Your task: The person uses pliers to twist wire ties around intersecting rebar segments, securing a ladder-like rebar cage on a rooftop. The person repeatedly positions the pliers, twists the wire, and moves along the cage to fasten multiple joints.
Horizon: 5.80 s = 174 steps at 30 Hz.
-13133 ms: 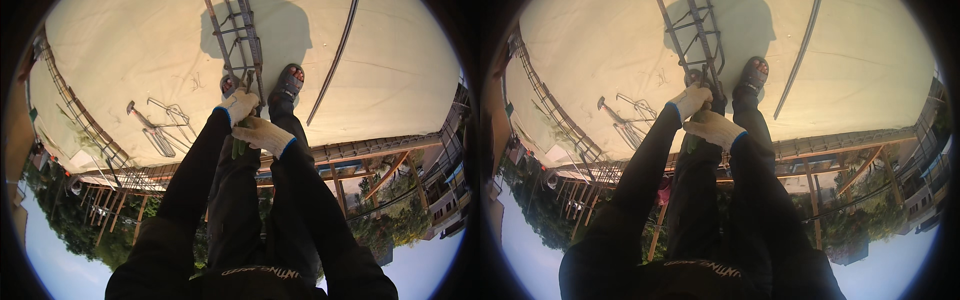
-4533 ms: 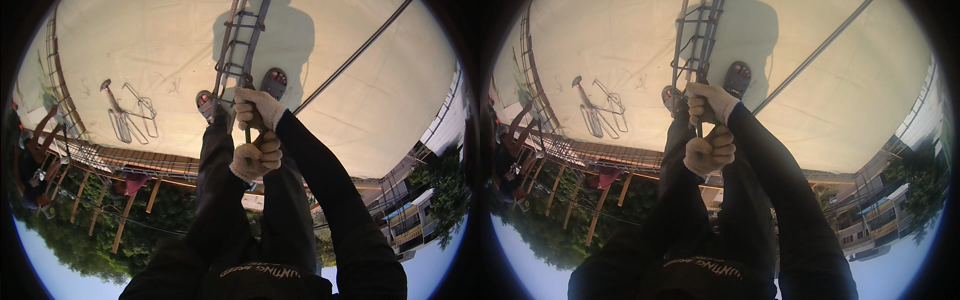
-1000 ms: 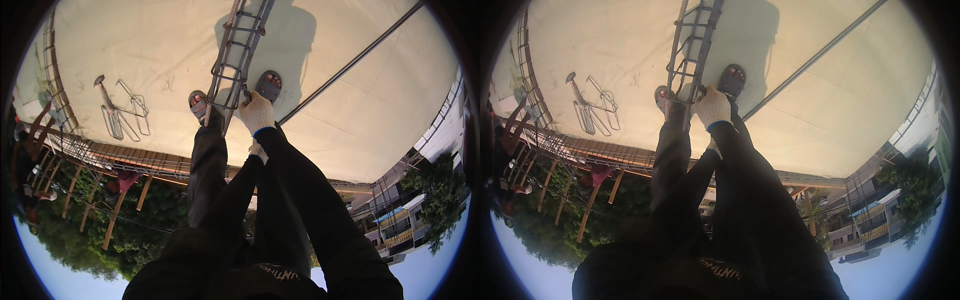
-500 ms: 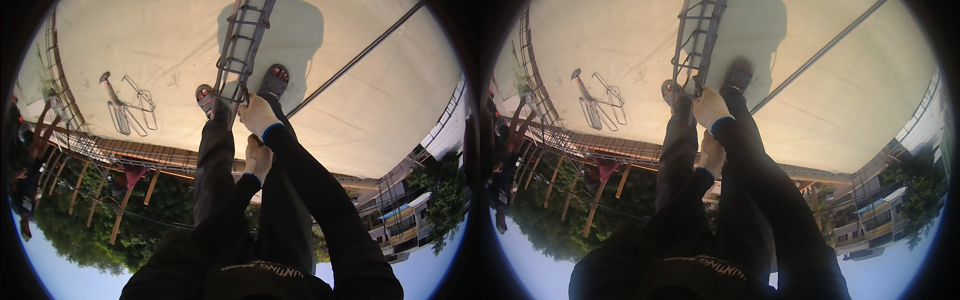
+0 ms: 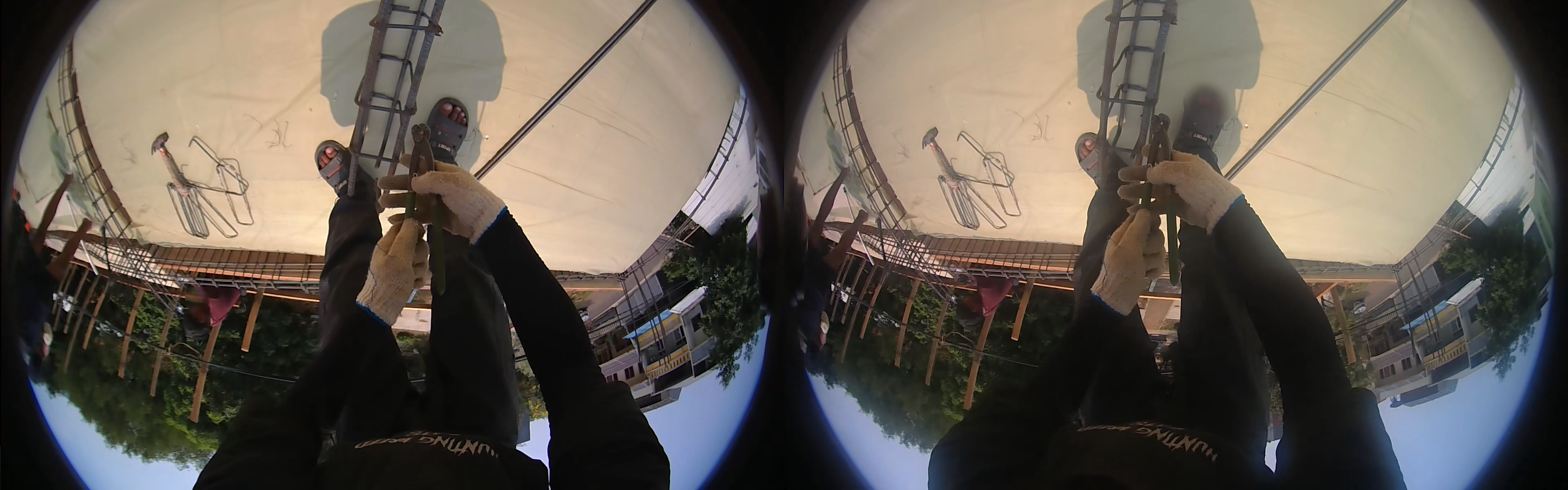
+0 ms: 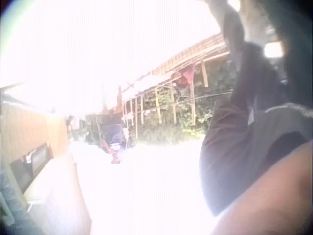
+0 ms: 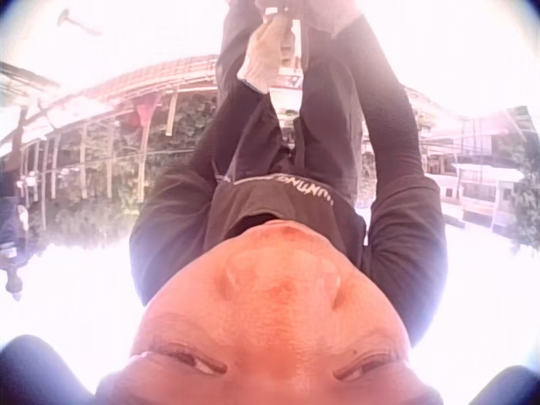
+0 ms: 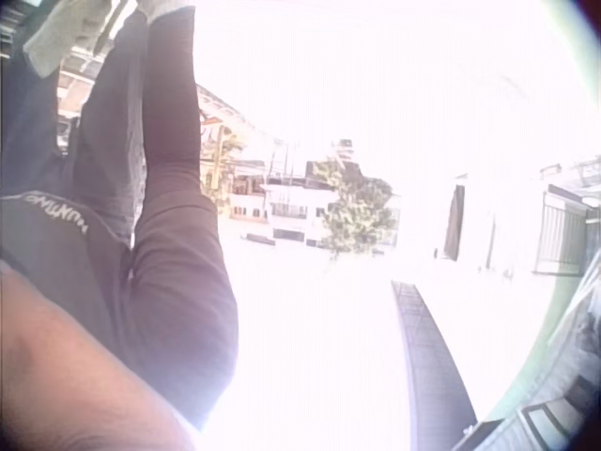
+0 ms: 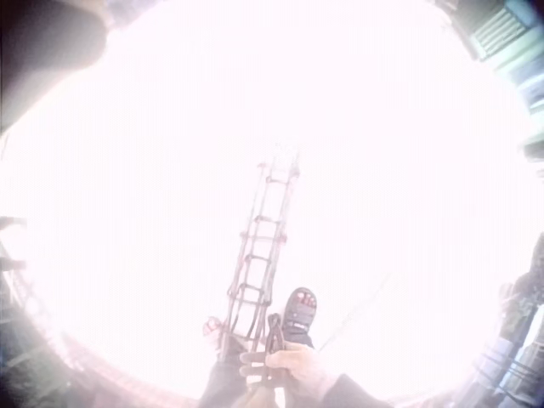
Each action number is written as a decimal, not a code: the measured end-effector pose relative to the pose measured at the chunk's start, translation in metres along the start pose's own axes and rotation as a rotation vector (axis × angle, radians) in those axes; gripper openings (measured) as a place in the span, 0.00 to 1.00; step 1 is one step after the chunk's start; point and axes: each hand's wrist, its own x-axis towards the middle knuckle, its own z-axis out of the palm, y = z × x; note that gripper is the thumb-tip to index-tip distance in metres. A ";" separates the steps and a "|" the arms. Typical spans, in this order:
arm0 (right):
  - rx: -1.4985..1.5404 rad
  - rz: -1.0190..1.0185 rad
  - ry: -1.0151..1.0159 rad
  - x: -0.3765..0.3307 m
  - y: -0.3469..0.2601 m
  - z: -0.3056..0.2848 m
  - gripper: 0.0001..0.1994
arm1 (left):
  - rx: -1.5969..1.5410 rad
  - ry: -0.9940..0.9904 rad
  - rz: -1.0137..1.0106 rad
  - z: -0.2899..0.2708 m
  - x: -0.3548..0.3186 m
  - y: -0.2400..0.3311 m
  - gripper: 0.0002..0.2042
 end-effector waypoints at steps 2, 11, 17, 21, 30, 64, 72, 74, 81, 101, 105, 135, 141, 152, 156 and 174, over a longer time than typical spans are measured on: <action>-0.038 -0.016 -0.046 -0.005 -0.009 -0.010 0.26 | -0.095 -0.008 -0.011 0.009 0.011 -0.011 0.12; -0.243 0.087 -0.103 0.008 -0.046 -0.035 0.27 | -0.333 -0.130 0.099 0.014 0.037 -0.042 0.12; -0.244 0.076 -0.157 0.015 -0.047 -0.034 0.26 | -0.409 -0.108 0.104 0.019 0.048 -0.052 0.14; -0.182 0.047 -0.105 0.017 -0.039 -0.030 0.21 | -0.072 0.128 0.165 0.055 0.026 -0.031 0.14; -0.077 -0.054 0.083 0.024 -0.012 -0.007 0.11 | 0.251 0.211 0.290 0.056 0.026 -0.033 0.24; -1.307 -0.906 0.863 0.070 -0.002 -0.014 0.15 | 0.074 0.075 0.102 -0.067 -0.017 -0.026 0.18; -1.441 -0.952 0.996 0.103 -0.006 0.003 0.15 | 0.164 0.077 0.095 -0.084 -0.012 -0.050 0.18; -1.347 -0.839 1.099 0.111 -0.002 0.013 0.17 | 0.210 0.090 0.111 -0.090 -0.013 -0.052 0.19; -0.959 -0.738 1.471 0.159 0.011 0.046 0.18 | 0.176 0.110 0.127 -0.134 -0.015 -0.071 0.18; -0.822 0.020 0.303 0.137 -0.094 -0.038 0.21 | 0.029 0.201 -0.040 -0.172 -0.011 -0.052 0.24; -0.954 -0.018 0.112 0.147 -0.113 -0.100 0.25 | 0.074 0.197 -0.049 -0.162 -0.001 -0.056 0.24; -1.444 -0.711 0.693 0.126 -0.059 -0.054 0.15 | 0.125 0.396 0.168 -0.066 0.002 -0.078 0.21; -1.738 -0.392 0.527 0.117 -0.091 -0.024 0.17 | 0.177 0.375 0.303 -0.043 -0.005 -0.094 0.21; -1.519 -0.271 0.397 0.138 -0.115 -0.049 0.15 | 0.188 0.280 0.333 0.015 0.007 -0.079 0.24; -1.646 -0.398 0.319 0.124 -0.104 -0.056 0.14 | 0.158 0.265 0.341 0.029 0.008 -0.063 0.25; -1.819 -1.210 0.657 0.094 -0.034 -0.034 0.06 | -0.021 0.228 0.334 0.007 0.025 -0.090 0.25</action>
